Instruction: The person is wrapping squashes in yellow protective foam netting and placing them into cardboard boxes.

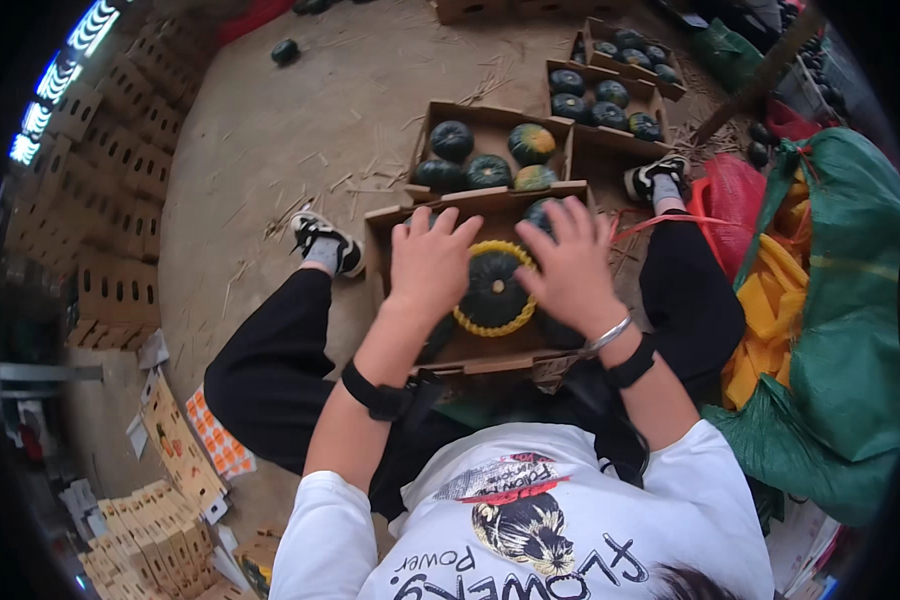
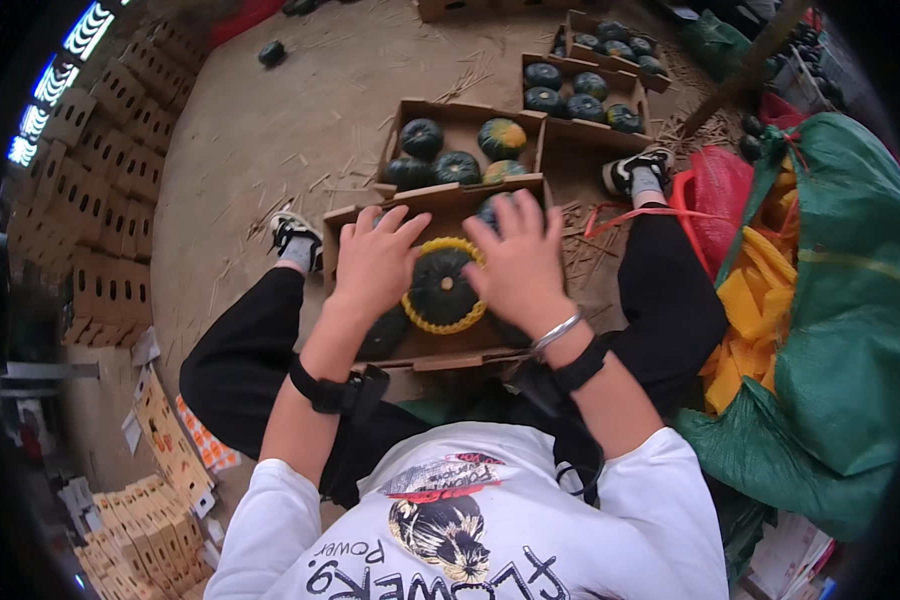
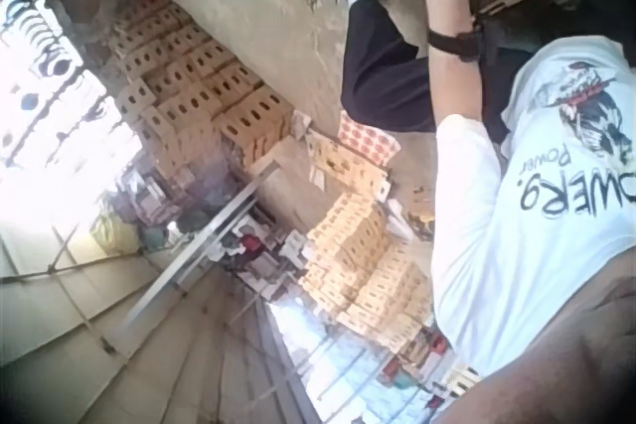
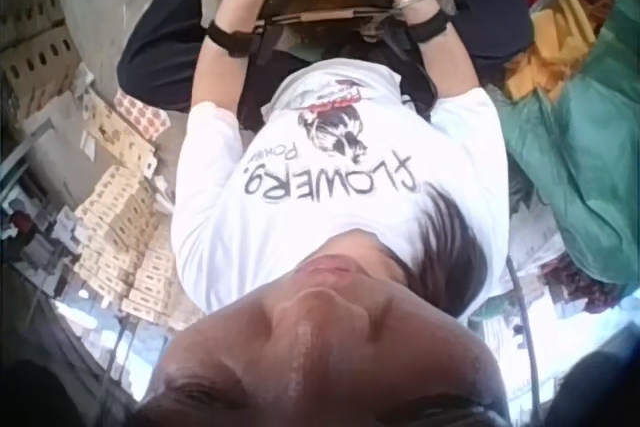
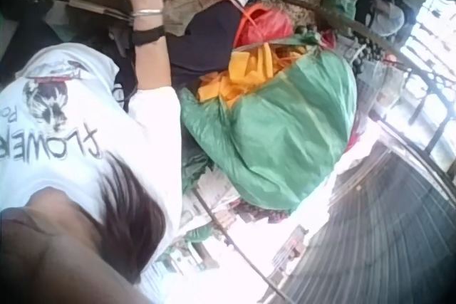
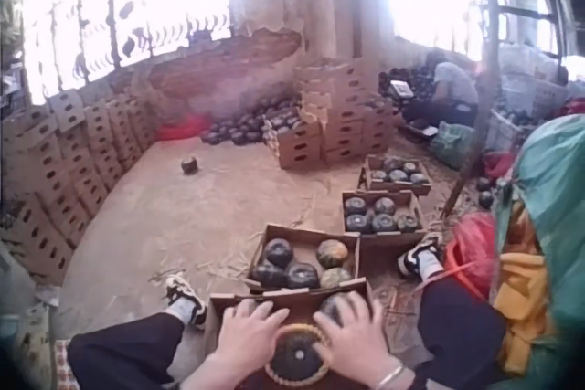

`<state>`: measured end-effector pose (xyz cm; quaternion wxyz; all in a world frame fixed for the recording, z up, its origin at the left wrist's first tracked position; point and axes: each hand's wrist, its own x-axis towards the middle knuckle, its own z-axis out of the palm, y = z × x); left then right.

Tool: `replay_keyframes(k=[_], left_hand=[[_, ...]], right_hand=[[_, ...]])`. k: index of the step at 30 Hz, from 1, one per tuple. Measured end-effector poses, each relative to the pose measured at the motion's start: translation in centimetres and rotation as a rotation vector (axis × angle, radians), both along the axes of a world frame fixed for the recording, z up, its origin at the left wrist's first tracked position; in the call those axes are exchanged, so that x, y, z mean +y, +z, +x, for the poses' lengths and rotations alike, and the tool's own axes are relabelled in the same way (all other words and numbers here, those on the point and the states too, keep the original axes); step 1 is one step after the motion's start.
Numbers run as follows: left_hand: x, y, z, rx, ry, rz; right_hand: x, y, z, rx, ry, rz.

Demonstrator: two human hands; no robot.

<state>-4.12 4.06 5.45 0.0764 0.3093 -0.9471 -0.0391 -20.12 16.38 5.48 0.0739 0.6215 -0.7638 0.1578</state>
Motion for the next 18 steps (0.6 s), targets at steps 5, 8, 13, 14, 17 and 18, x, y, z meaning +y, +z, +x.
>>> replay_keyframes(k=[5,8,13,14,17,18], left_hand=[[-2.0,-1.7,0.8,-0.151,-0.036,-0.034],[-3.0,-2.1,3.7,-0.037,-0.114,0.109],[-2.2,-3.0,5.9,0.171,0.12,0.05],[-2.2,-3.1,5.4,0.156,0.133,0.014],[-2.4,-3.5,4.7,0.138,0.097,-0.011],[-2.0,-3.7,4.7,0.135,0.13,-0.021]], right_hand=[[-0.3,-1.9,3.3,-0.238,0.244,0.03],[-0.1,-1.7,3.6,-0.316,0.27,0.039],[3.3,3.4,-5.6,-0.13,0.101,-0.366],[5.1,2.9,-8.7,-0.3,-0.225,-0.398],[13.8,4.5,-19.9,0.47,-0.531,-0.207],[16.9,4.1,-22.9,0.528,-0.661,-0.185]])
